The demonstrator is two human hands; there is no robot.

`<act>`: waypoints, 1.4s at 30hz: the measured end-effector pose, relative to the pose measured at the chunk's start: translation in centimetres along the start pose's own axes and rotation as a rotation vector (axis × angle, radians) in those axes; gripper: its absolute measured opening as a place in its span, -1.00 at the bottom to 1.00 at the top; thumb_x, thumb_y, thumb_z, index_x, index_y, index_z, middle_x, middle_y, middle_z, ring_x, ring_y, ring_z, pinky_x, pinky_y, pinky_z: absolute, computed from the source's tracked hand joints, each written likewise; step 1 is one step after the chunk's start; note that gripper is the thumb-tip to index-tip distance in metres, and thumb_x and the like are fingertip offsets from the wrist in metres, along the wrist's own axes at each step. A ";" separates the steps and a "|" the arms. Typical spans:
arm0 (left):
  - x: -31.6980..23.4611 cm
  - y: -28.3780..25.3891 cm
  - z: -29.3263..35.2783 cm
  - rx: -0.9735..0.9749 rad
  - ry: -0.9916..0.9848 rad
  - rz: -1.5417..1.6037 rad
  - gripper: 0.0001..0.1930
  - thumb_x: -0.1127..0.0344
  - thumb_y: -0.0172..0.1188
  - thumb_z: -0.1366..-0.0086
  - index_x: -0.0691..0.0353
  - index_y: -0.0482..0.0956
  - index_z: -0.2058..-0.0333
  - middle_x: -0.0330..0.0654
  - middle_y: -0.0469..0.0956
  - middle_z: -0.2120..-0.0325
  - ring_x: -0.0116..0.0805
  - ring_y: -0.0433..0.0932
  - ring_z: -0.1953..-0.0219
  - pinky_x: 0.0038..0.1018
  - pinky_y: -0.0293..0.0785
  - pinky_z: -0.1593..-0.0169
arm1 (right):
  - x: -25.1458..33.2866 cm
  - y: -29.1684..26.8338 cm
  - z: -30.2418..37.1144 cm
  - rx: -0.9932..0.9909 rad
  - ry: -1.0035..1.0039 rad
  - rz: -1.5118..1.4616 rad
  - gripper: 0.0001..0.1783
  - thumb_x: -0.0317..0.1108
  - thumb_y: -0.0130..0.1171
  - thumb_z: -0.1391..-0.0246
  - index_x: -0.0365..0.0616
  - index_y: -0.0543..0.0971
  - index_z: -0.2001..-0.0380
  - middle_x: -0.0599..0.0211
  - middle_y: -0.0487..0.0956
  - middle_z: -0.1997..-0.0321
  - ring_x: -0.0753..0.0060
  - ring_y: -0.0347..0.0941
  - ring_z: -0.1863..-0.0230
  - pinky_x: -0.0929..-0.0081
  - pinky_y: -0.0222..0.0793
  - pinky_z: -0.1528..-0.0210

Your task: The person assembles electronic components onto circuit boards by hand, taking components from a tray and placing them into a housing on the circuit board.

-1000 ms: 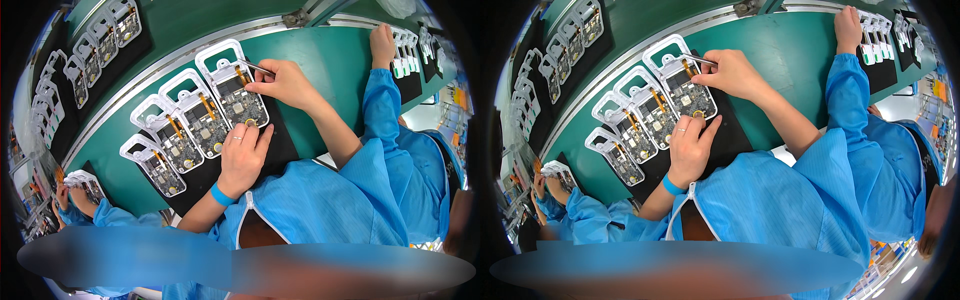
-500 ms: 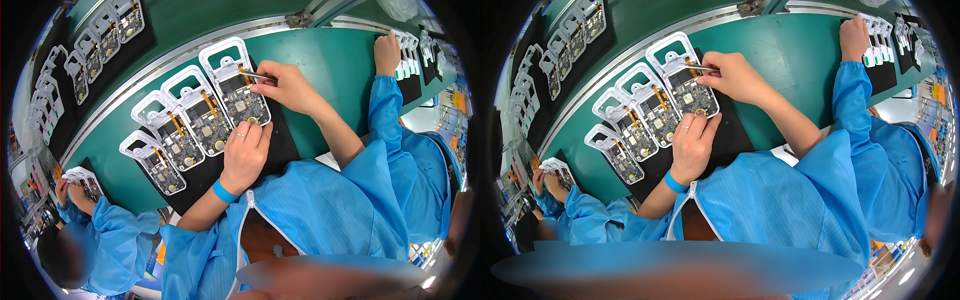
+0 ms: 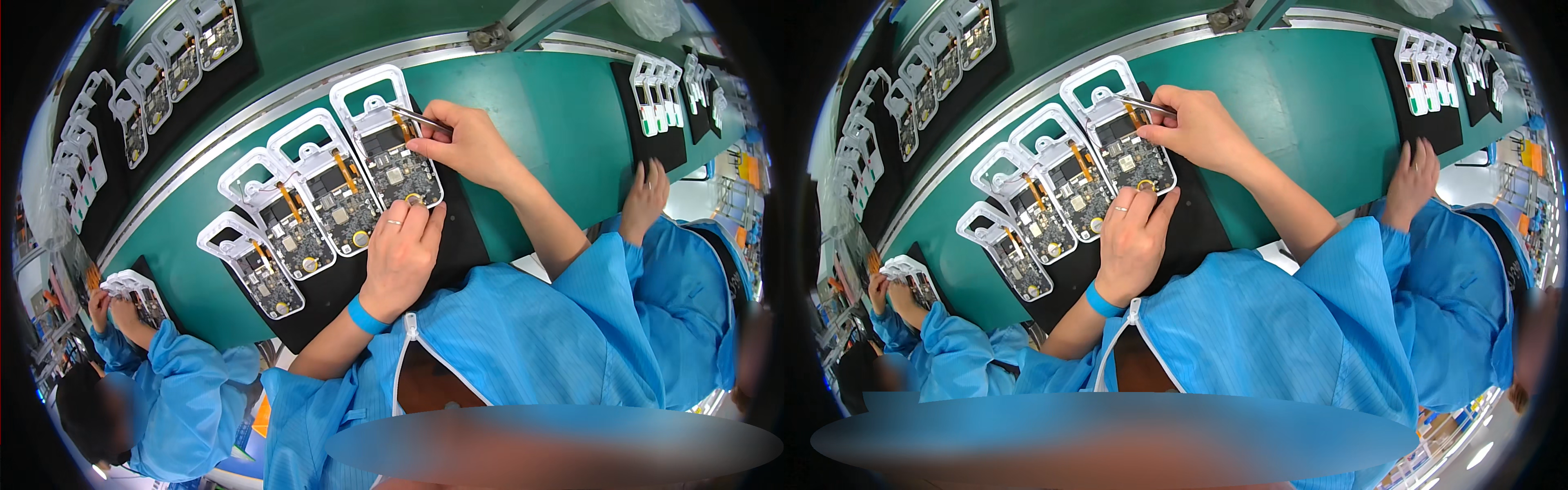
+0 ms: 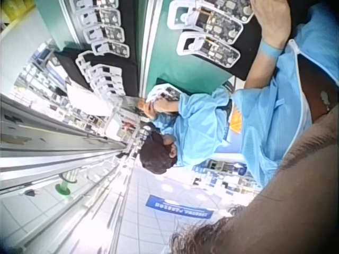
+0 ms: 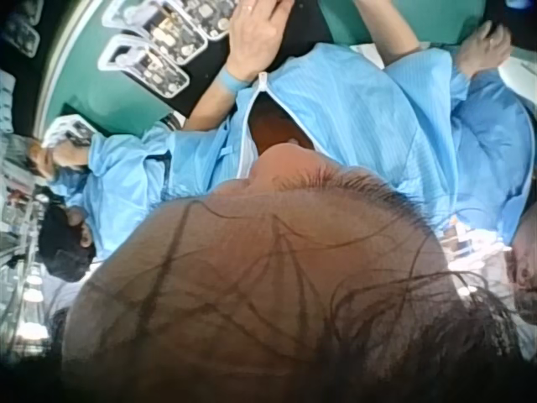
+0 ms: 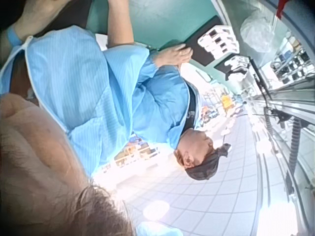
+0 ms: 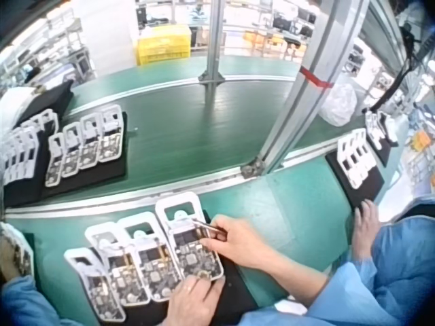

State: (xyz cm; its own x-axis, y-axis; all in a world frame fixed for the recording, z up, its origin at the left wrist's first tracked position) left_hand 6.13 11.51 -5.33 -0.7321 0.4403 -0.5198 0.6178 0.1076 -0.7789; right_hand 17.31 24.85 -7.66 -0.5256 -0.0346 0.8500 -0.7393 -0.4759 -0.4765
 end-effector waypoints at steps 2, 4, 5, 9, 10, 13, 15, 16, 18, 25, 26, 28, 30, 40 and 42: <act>0.1 0.1 0.0 -0.008 0.003 -0.004 -0.60 0.55 0.26 0.05 0.37 0.69 0.13 -0.09 0.46 0.36 -0.16 0.46 0.30 -0.30 0.50 0.23 | 0.4 0.1 0.1 -0.018 -0.014 0.049 -0.75 -0.39 0.41 -0.07 -0.24 0.50 0.36 0.50 0.45 0.52 0.69 0.25 0.48 0.56 0.25 0.46; 0.1 0.1 0.1 -0.016 0.009 -0.007 -0.60 0.54 0.26 0.05 0.37 0.69 0.13 -0.09 0.46 0.36 -0.16 0.46 0.30 -0.30 0.50 0.22 | 0.4 0.3 0.1 -0.040 -0.028 0.099 -0.73 -0.39 0.42 -0.06 -0.24 0.49 0.35 0.48 0.45 0.52 0.66 0.25 0.49 0.54 0.27 0.45; 0.2 0.1 0.1 -0.009 0.007 -0.004 -0.60 0.55 0.26 0.04 0.37 0.69 0.13 -0.09 0.46 0.35 -0.16 0.45 0.30 -0.31 0.50 0.22 | 0.3 0.5 0.2 -0.059 -0.055 0.111 -0.73 -0.39 0.42 -0.06 -0.24 0.49 0.34 0.47 0.44 0.52 0.64 0.25 0.50 0.53 0.27 0.45; 0.3 -0.7 0.6 0.019 -0.002 0.022 -0.65 0.55 0.29 -0.01 0.35 0.69 0.14 -0.11 0.46 0.35 -0.16 0.45 0.31 -0.31 0.48 0.23 | 1.3 1.0 0.5 -0.073 -0.104 0.140 -0.75 -0.40 0.40 -0.10 -0.24 0.51 0.29 0.48 0.46 0.51 0.63 0.27 0.48 0.54 0.30 0.43; 0.3 -1.1 0.7 0.015 -0.004 0.018 -0.65 0.55 0.29 -0.01 0.35 0.69 0.14 -0.11 0.46 0.35 -0.16 0.45 0.31 -0.31 0.48 0.23 | 1.9 0.8 0.6 -0.070 -0.109 0.141 -0.75 -0.40 0.40 -0.10 -0.24 0.51 0.29 0.48 0.46 0.51 0.63 0.27 0.48 0.54 0.30 0.43; 0.5 -3.1 1.6 0.043 -0.026 0.032 -0.68 0.55 0.32 -0.05 0.32 0.69 0.15 -0.12 0.45 0.35 -0.16 0.45 0.31 -0.31 0.47 0.24 | 3.2 0.5 1.3 -0.012 -0.070 0.053 -0.77 -0.40 0.34 -0.16 -0.24 0.54 0.19 0.46 0.50 0.45 0.65 0.31 0.44 0.56 0.31 0.39; 0.9 -5.3 2.3 -0.024 -0.053 0.086 -0.68 0.55 0.36 -0.05 0.30 0.69 0.15 -0.12 0.46 0.36 -0.15 0.46 0.31 -0.31 0.47 0.25 | 3.8 0.0 1.7 -0.134 -0.125 -0.028 -0.78 -0.39 0.28 -0.22 -0.23 0.56 0.12 0.44 0.53 0.38 0.65 0.34 0.40 0.59 0.33 0.33; 1.2 -6.5 2.7 -0.045 -0.076 0.094 -0.67 0.57 0.38 -0.03 0.30 0.69 0.16 -0.13 0.47 0.35 -0.15 0.47 0.31 -0.31 0.46 0.25 | 4.6 -0.1 2.1 -0.180 -0.243 -0.016 -0.79 -0.34 0.24 -0.25 -0.24 0.55 0.15 0.20 0.54 0.50 0.40 0.39 0.51 0.44 0.32 0.43; 1.8 -9.4 3.8 -0.104 -0.124 0.120 -0.66 0.60 0.40 -0.02 0.29 0.69 0.16 -0.12 0.49 0.36 -0.14 0.48 0.32 -0.30 0.46 0.27 | 6.5 -0.1 3.6 -0.146 -0.288 0.042 -0.80 -0.36 0.22 -0.26 -0.25 0.56 0.14 0.17 0.56 0.46 0.36 0.42 0.49 0.42 0.34 0.41; 6.6 -15.9 9.9 -0.269 -0.397 -0.040 -0.76 0.60 0.39 -0.07 0.27 0.73 0.24 -0.15 0.54 0.43 -0.19 0.49 0.33 -0.34 0.43 0.29 | 11.4 5.2 5.5 0.027 -0.355 0.241 -0.79 -0.35 0.19 -0.24 -0.25 0.58 0.14 0.00 0.64 0.28 -0.14 0.56 0.26 0.12 0.48 0.21; 7.0 -16.3 10.2 -0.292 -0.404 -0.068 -0.76 0.60 0.39 -0.06 0.27 0.72 0.24 -0.15 0.53 0.43 -0.17 0.48 0.32 -0.33 0.43 0.28 | 11.4 5.9 5.5 0.074 -0.306 0.278 -0.80 -0.34 0.19 -0.23 -0.24 0.59 0.17 0.00 0.64 0.30 -0.14 0.57 0.26 0.11 0.48 0.20; 7.8 -16.0 10.5 -0.297 -0.410 -0.036 -0.77 0.60 0.39 -0.06 0.27 0.72 0.25 -0.15 0.54 0.42 -0.17 0.48 0.32 -0.32 0.43 0.28 | 11.4 7.1 4.8 0.135 -0.266 0.317 -0.80 -0.33 0.19 -0.23 -0.23 0.60 0.19 0.01 0.65 0.32 -0.13 0.57 0.26 0.11 0.48 0.20; 8.4 -14.9 10.0 -0.310 -0.384 0.004 -0.80 0.58 0.40 -0.05 0.27 0.72 0.29 -0.16 0.54 0.40 -0.16 0.48 0.31 -0.31 0.43 0.26 | 10.7 7.4 3.8 0.200 -0.176 0.392 -0.84 -0.39 0.22 -0.21 -0.28 0.60 0.23 0.01 0.64 0.36 -0.01 0.59 0.35 0.26 0.45 0.29; 9.9 -13.1 8.4 -0.244 -0.286 0.025 -0.80 0.56 0.41 -0.05 0.27 0.73 0.29 -0.17 0.53 0.42 -0.19 0.46 0.29 -0.33 0.43 0.22 | 10.0 9.1 2.2 0.275 -0.065 0.319 -0.80 -0.32 0.21 -0.19 -0.27 0.63 0.30 0.02 0.64 0.46 -0.04 0.58 0.40 0.21 0.46 0.31; 10.3 -12.2 7.7 -0.245 -0.289 0.030 -0.80 0.56 0.41 -0.05 0.27 0.74 0.29 -0.17 0.53 0.42 -0.19 0.46 0.29 -0.33 0.43 0.22 | 9.2 8.8 1.3 0.274 -0.102 0.291 -0.83 -0.36 0.24 -0.19 -0.28 0.61 0.27 0.14 0.55 0.59 0.26 0.46 0.56 0.34 0.31 0.45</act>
State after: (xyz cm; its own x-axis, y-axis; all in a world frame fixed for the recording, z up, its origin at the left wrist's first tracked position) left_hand -11.14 7.85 -3.90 -0.7415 0.1806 -0.6461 0.6652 0.3239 -0.6728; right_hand 6.56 19.19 -3.76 -0.6418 -0.2823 0.7130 -0.4191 -0.6494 -0.6345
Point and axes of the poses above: each hand's wrist, its own z-axis away from the middle knuckle, its own y-axis out of the palm, x = y × z, the point moved 5 cm from there along -z, towards the middle knuckle
